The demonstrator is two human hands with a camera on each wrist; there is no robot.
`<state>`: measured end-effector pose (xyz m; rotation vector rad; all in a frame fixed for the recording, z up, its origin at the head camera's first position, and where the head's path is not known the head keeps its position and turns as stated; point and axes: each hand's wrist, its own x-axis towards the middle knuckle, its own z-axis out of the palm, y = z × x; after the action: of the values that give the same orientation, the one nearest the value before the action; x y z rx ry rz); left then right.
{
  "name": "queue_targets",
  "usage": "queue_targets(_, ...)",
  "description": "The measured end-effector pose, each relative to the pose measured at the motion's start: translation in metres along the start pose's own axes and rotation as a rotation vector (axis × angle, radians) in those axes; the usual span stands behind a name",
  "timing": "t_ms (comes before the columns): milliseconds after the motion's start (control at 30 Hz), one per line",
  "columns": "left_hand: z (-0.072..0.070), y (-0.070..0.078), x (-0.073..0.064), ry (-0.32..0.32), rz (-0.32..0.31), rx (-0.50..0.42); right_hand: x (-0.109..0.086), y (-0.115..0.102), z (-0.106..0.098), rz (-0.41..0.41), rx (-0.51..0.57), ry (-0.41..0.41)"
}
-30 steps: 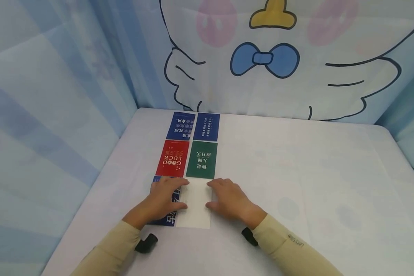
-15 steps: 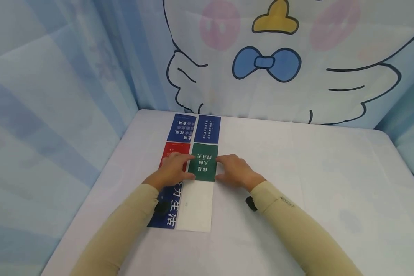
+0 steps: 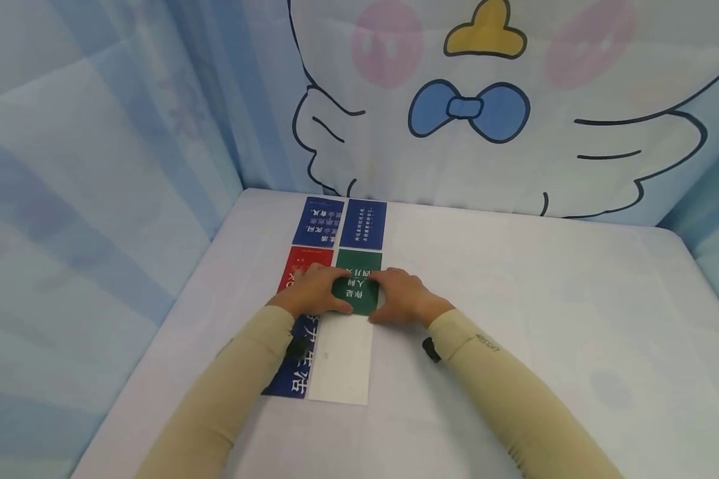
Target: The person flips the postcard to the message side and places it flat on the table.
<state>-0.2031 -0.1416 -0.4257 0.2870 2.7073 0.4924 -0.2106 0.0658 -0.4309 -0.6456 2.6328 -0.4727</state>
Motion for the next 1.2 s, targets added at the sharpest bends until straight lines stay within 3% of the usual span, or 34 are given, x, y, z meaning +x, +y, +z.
queue_targets(600, -0.006, 0.0, -0.002, -0.032, 0.009, -0.019, -0.004, -0.002, -0.007, -0.065, -0.016, 0.036)
queue_targets(1000, -0.004, -0.006, -0.004, 0.001, 0.059, -0.139, 0.001, -0.009, -0.002, 0.038, -0.051, 0.131)
queue_targets(1200, -0.004, -0.008, -0.007, 0.03, 0.064, -0.167, 0.001, -0.01, -0.005, 0.045, -0.026, 0.174)
